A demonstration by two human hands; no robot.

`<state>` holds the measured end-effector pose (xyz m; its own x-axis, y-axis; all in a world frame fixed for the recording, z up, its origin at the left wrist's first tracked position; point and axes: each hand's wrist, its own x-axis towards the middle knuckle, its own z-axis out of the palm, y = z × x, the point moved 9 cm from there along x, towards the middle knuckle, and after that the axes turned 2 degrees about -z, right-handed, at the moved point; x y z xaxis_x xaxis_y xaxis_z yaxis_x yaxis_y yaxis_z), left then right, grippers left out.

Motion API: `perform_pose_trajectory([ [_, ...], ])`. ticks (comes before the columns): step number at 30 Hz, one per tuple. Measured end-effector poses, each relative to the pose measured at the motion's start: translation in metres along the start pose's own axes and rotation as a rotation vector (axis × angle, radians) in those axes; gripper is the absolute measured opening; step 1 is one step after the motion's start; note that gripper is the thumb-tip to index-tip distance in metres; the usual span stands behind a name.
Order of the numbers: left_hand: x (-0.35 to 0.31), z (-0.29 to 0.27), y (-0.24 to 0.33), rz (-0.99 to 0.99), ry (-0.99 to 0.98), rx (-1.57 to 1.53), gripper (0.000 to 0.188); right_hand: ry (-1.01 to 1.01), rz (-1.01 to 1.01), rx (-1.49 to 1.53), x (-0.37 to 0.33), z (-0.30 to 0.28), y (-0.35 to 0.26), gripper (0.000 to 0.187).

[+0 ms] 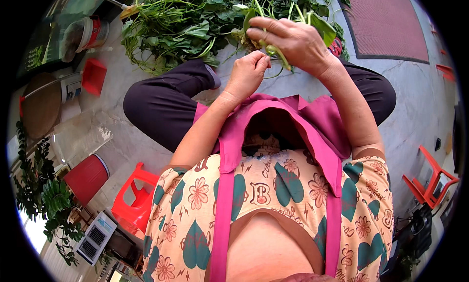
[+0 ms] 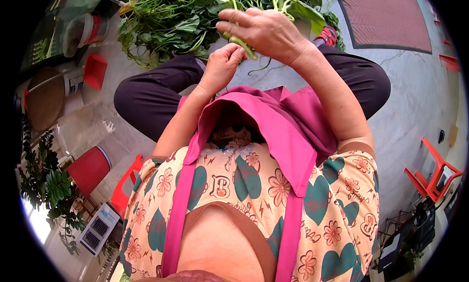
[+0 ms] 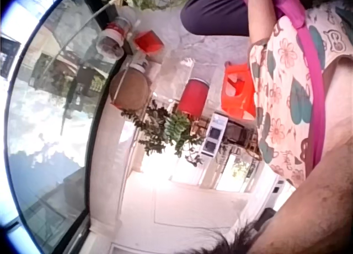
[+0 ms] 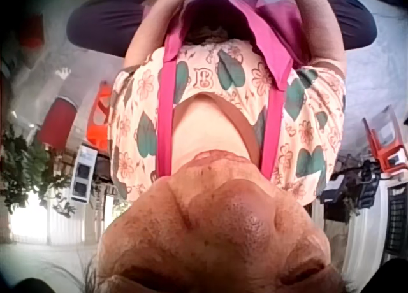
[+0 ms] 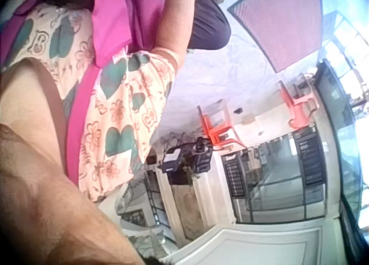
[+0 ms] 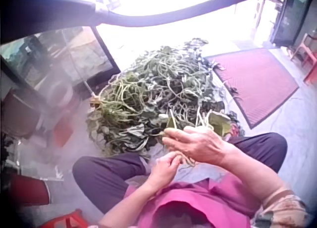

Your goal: The person sits on the floor and sorts through a large pile of leafy green vegetables. They pick up stems, remove leaves, and separate the parts by hand, placing the sorted pieces into a separate pile.

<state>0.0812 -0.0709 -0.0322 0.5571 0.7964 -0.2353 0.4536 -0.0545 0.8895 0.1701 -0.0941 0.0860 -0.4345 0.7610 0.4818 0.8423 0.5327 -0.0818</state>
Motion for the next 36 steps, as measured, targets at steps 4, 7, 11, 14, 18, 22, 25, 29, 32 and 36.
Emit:
perform_pose_trajectory([
  [4,0.003,0.003,0.004,0.037,0.026,0.035,0.021,-0.16,-0.161,-0.204,-0.015,0.022,-0.012,0.006],
  [7,0.004,0.005,-0.001,-0.074,-0.085,0.031,0.023,-0.244,-0.042,-0.271,-0.034,0.02,0.012,0.008],
  [11,0.003,0.015,-0.014,-0.065,-0.085,0.021,0.024,-0.216,0.235,0.021,-0.057,0.038,0.018,0.025],
  [14,0.002,0.017,-0.016,-0.06,-0.07,0.034,0.024,-0.204,0.433,0.096,-0.067,0.056,0.022,0.036],
  [18,0.002,0.014,-0.008,-0.051,-0.056,0.057,0.025,-0.361,0.958,0.093,-0.121,0.107,0.095,0.052],
  [22,-0.007,0.007,0.003,0.034,-0.029,-0.104,0.026,0.261,1.914,0.592,-0.321,0.12,0.223,0.041],
  [25,-0.006,-0.004,0.01,0.097,-0.063,-0.197,0.025,0.401,1.744,0.777,-0.296,0.111,0.229,0.032],
  [29,-0.031,0.024,0.051,0.31,-0.339,0.073,0.018,0.274,1.778,1.359,-0.234,0.156,0.196,0.022],
  [32,-0.067,0.056,0.059,0.403,-0.572,0.16,0.015,0.236,1.717,1.667,-0.188,0.178,0.18,0.023],
  [36,-0.076,0.052,0.075,0.543,-0.564,0.132,0.014,0.099,1.511,1.621,-0.137,0.154,0.169,0.021],
])
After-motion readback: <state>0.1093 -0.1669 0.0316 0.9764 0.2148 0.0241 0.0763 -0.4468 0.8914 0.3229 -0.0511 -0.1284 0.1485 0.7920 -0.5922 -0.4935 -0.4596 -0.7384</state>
